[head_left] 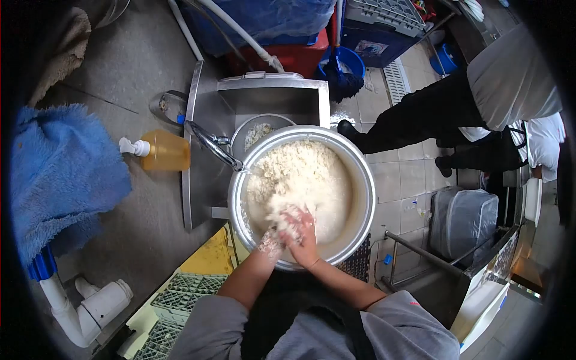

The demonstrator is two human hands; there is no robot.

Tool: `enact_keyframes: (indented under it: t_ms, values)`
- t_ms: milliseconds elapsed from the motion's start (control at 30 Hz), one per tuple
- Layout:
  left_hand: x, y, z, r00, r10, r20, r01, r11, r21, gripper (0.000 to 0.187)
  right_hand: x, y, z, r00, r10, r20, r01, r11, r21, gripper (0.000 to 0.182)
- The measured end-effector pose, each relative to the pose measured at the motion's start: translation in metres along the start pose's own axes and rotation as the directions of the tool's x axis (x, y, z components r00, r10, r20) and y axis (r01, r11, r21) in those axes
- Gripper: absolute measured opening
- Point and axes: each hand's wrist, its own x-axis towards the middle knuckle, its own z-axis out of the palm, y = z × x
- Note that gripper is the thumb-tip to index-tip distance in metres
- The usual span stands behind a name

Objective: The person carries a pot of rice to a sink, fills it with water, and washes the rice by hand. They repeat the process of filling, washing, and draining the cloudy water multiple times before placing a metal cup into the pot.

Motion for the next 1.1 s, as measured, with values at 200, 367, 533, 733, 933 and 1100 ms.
enact_keyframes:
  t_ms: [200,367,533,733,933,1100]
  values:
    - [0.003,0.011,0.077,0.983,0.1,-0.154,-0.057,0.963,0.263,0.054,0.043,0.042,-0.013,0.903,0.422,-0.078,-0.383,0.874,0.298,0.043]
    - [0.009,0.023,0.091,0.976,0.052,-0.209,0.002,0.969,0.249,0.053,0.027,-0.028,-0.009,0.987,0.156,0.034,-0.159,0.951,0.265,0.052]
    - [-0.001,0.045,0.117,0.905,0.051,-0.423,0.047,0.975,0.217,0.052,0.035,0.1,-0.014,0.768,0.584,-0.263,-0.58,0.808,0.103,0.046]
    - [0.02,0.049,0.005,0.679,0.11,-0.726,0.183,0.932,0.312,0.054,0.057,0.098,0.013,0.517,0.841,0.159,-0.507,0.152,0.848,0.058]
    - [0.021,-0.008,-0.104,0.976,0.191,-0.102,-0.16,0.955,0.25,0.05,0.015,0.032,0.018,0.973,0.232,0.002,-0.216,0.902,0.373,0.049]
    - [0.01,0.01,0.011,0.979,0.055,-0.198,-0.033,0.993,0.11,0.052,0.046,0.042,-0.013,0.954,0.3,0.008,-0.287,0.904,0.315,0.052]
